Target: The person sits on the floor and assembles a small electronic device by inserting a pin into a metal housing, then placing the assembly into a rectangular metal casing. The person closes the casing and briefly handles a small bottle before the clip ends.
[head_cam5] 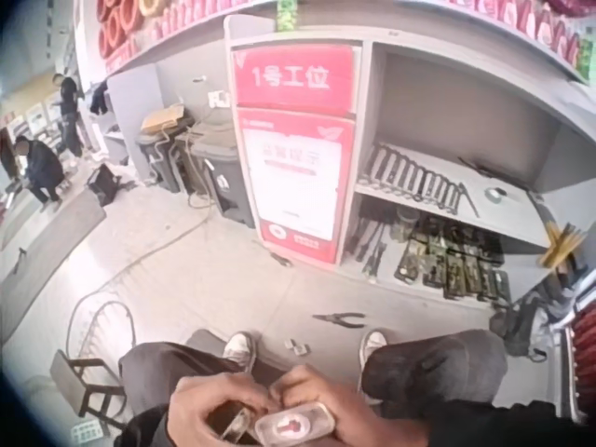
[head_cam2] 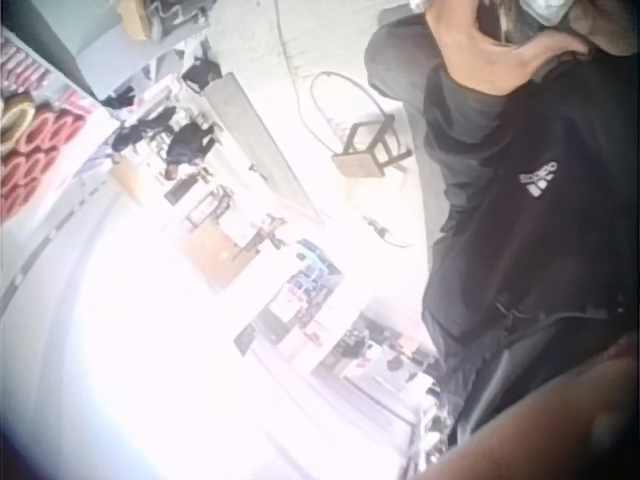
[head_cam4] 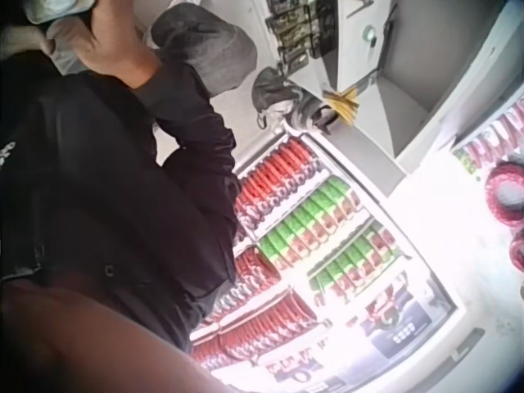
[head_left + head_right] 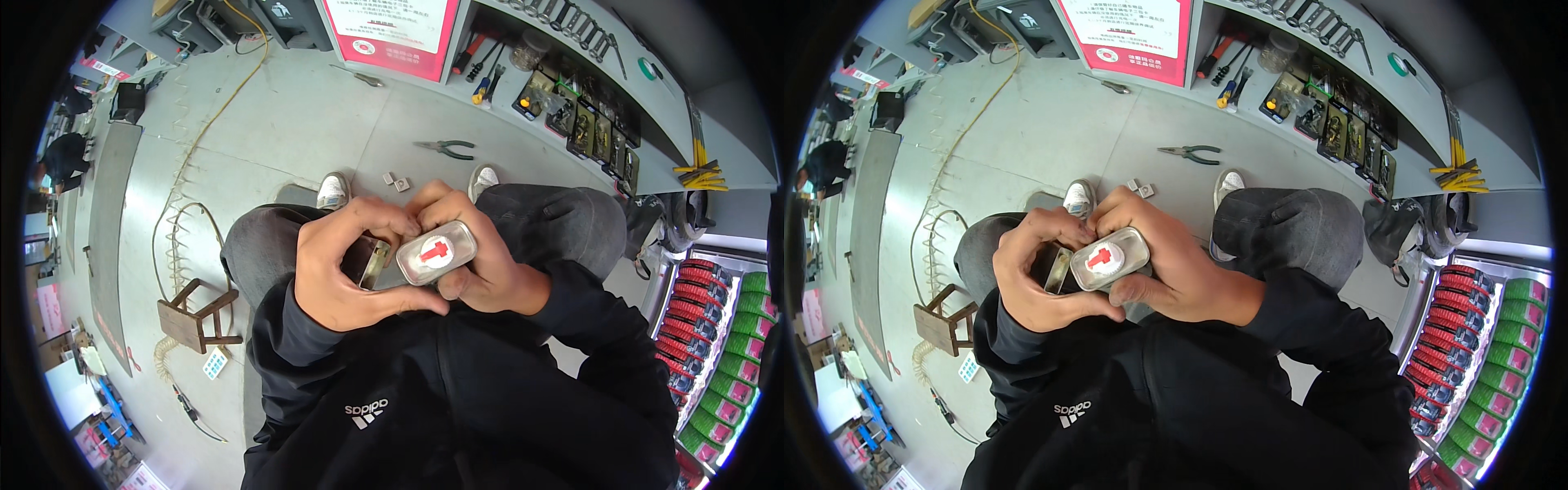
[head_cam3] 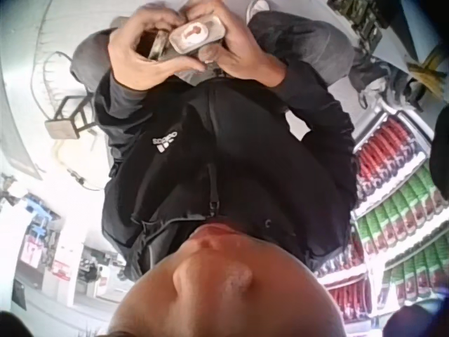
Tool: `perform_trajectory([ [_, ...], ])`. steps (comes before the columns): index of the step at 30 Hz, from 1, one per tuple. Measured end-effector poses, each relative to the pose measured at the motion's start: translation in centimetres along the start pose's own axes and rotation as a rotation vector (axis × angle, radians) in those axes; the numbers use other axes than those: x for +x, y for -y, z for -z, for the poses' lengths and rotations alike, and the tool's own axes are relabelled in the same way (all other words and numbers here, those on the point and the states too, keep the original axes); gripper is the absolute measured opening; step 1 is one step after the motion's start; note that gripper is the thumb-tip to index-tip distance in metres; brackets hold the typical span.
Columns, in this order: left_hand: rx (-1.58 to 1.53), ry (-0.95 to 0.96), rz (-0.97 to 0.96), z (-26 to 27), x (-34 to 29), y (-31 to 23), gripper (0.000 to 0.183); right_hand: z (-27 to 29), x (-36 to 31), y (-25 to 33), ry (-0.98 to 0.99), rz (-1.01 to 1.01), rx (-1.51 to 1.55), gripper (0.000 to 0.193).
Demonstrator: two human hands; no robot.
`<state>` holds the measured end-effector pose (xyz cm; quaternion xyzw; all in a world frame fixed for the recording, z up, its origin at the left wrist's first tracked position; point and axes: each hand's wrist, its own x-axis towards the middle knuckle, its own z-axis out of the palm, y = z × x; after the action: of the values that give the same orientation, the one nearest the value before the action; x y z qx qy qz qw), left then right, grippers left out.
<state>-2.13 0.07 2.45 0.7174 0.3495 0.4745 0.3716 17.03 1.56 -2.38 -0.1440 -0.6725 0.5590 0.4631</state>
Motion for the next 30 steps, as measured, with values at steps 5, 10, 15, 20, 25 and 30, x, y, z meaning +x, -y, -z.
perform_trajectory([
  [5, 0.135, -0.008, -0.186, -0.5, 0.2, 1.0, 0.055, -0.9, -0.7, -0.4, -0.175, 0.086, 0.048, 0.052],
  [10, 0.133, 0.022, -0.194, -0.4, -0.2, 2.4, 0.051, 2.0, 0.6, 1.0, 0.046, 0.098, -0.208, 0.037],
  [15, 0.106, 0.115, -0.126, -0.3, -0.3, 2.7, 0.049, 2.7, 0.9, 1.7, 0.176, 0.040, -0.334, 0.029],
  [20, 0.045, 0.172, -0.112, 0.3, -0.6, 3.4, 0.063, 2.4, 0.6, 0.6, 0.086, 0.176, -0.399, 0.034],
  [25, -0.037, 0.119, -0.123, 0.0, -0.5, 3.5, 0.063, 2.3, 0.9, 0.3, 0.007, 0.248, -0.330, 0.041],
  [30, -0.123, 0.063, -0.031, -0.5, -0.5, 3.2, 0.046, 2.4, 0.7, 0.4, -0.001, 0.205, -0.314, 0.042],
])
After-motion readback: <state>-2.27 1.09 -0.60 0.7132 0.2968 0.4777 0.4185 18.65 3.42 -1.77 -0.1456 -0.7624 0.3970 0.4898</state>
